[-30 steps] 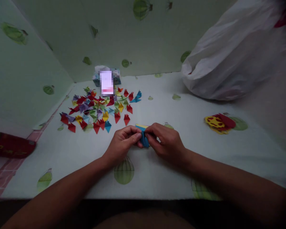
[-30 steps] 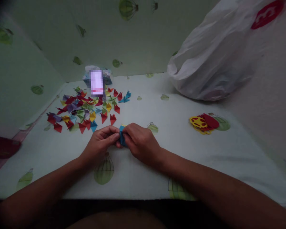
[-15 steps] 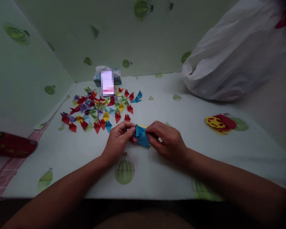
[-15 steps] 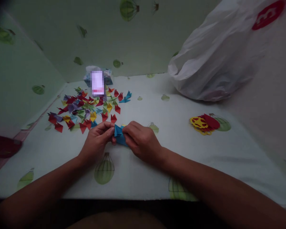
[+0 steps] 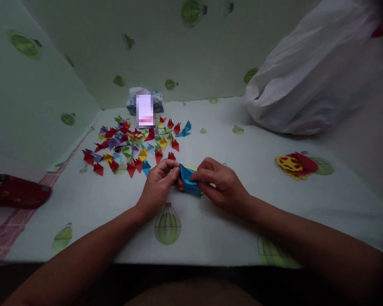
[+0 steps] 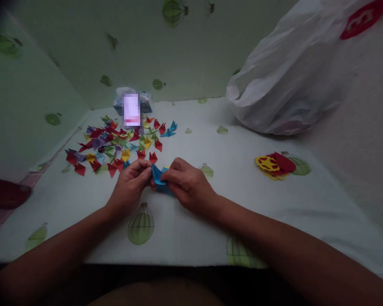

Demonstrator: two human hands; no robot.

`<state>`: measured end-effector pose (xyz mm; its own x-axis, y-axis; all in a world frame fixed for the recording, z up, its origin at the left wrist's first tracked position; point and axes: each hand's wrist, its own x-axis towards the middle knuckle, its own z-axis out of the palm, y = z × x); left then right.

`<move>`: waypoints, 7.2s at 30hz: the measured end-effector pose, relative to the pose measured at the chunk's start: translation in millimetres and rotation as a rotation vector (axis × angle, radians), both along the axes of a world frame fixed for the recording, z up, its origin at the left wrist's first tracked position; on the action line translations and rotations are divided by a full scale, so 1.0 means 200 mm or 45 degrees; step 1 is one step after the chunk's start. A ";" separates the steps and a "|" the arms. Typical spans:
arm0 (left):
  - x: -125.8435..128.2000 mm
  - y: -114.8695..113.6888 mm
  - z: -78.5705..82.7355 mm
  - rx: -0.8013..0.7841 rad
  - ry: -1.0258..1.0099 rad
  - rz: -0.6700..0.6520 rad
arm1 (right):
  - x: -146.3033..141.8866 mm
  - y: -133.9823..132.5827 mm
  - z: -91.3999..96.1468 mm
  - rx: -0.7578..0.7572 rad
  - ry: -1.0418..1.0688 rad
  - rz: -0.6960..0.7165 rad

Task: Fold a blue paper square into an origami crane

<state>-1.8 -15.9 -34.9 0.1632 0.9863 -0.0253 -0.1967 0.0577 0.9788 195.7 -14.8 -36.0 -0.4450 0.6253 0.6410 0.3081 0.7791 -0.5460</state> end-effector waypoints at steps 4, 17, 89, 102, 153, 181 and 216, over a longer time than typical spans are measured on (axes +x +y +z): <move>0.00 0.00 -0.02 -0.027 -0.048 -0.006 | 0.00 0.00 -0.01 0.040 0.001 0.008; 0.01 -0.01 0.00 -0.117 -0.060 -0.047 | 0.00 -0.02 0.01 0.112 -0.105 -0.013; 0.01 -0.03 0.05 -0.074 0.090 -0.283 | 0.00 -0.01 0.06 -1.244 0.333 0.171; 0.02 -0.03 0.06 -0.062 0.095 -0.277 | -0.02 -0.02 0.06 -1.110 0.237 0.098; 0.02 -0.04 0.06 -0.049 0.126 -0.283 | -0.01 0.00 0.04 -1.143 0.328 0.213; 0.03 -0.05 0.05 0.014 0.223 -0.157 | -0.01 0.01 0.03 -1.440 0.362 0.243; 0.04 -0.06 0.05 -0.016 0.199 -0.112 | -0.03 -0.01 0.05 -1.267 0.266 0.097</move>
<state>7.0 -28.6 -25.6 0.2420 0.9678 -0.0694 -0.0360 0.0804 0.9961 189.7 -17.4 -26.6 -0.4447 0.8917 -0.0845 0.1008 -0.0439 -0.9939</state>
